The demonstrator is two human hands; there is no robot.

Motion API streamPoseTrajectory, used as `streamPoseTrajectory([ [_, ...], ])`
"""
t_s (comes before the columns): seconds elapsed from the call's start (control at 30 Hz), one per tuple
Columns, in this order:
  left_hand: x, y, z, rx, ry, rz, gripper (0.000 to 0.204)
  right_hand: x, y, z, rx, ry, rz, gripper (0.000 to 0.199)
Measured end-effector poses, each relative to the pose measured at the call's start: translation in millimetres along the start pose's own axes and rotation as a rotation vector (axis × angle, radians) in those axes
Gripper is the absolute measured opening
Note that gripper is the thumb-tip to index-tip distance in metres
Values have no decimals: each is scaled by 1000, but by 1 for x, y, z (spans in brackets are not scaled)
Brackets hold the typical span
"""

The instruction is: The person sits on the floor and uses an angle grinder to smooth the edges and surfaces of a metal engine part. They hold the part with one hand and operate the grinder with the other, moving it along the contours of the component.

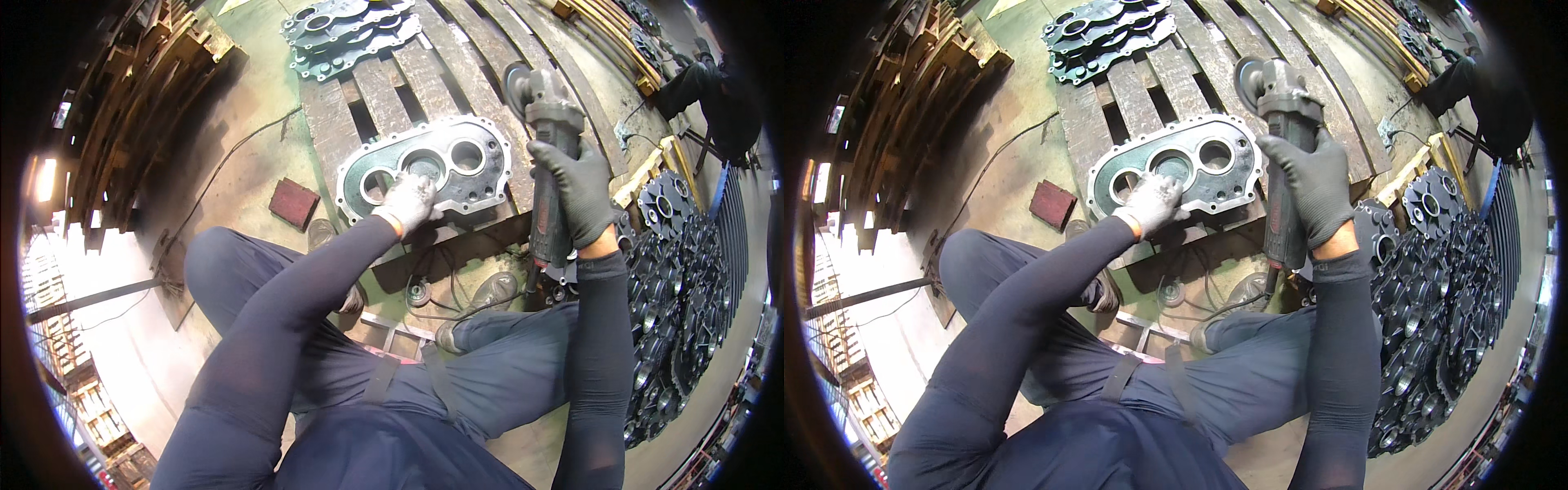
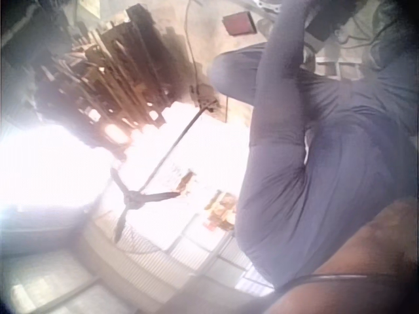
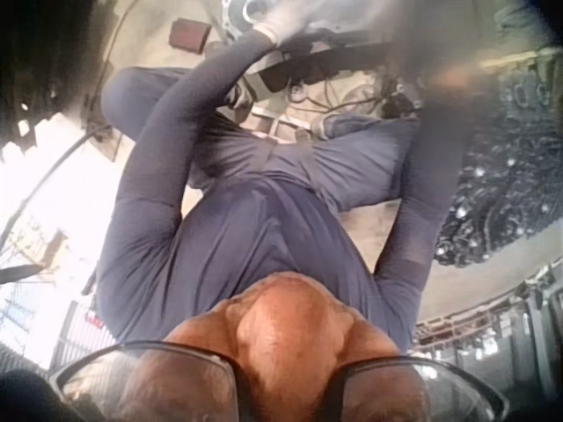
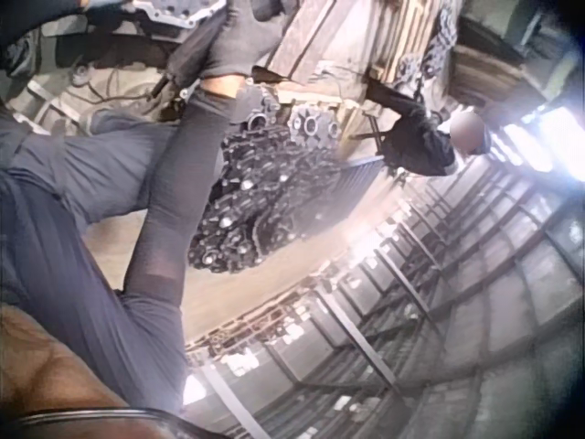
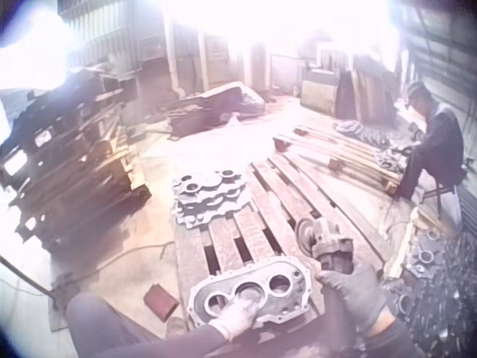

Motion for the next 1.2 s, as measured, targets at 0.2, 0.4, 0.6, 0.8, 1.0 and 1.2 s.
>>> streamPoseTrajectory([
  [0.2,-35,129,-65,62,63,-229,43,8,-20,38,-51,-10,-150,45],
  [0.4,-81,299,-118,-29,449,321,49,19,-58,70,-492,-15,-227,58],
  [0.6,-89,292,-132,-315,448,523,47,10,-104,66,-722,-27,-386,69],
  [0.8,-110,318,-131,-313,391,505,53,6,-150,51,-882,-37,-402,72],
  [1.0,-117,318,-141,-313,340,343,50,0,-172,41,-869,-5,-430,62],
  [1.2,-121,319,-128,-333,313,229,45,16,-147,51,-976,-53,-333,69],
])
Point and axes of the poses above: each hand's wrist, its own x-axis towards the middle knuckle, its own y-axis out of the back of the hand, z = x × y, the point moved 4 cm from there along x, towards the middle knuckle, and after that the axes turned 5 degrees about -y, right-handed, at the moved point
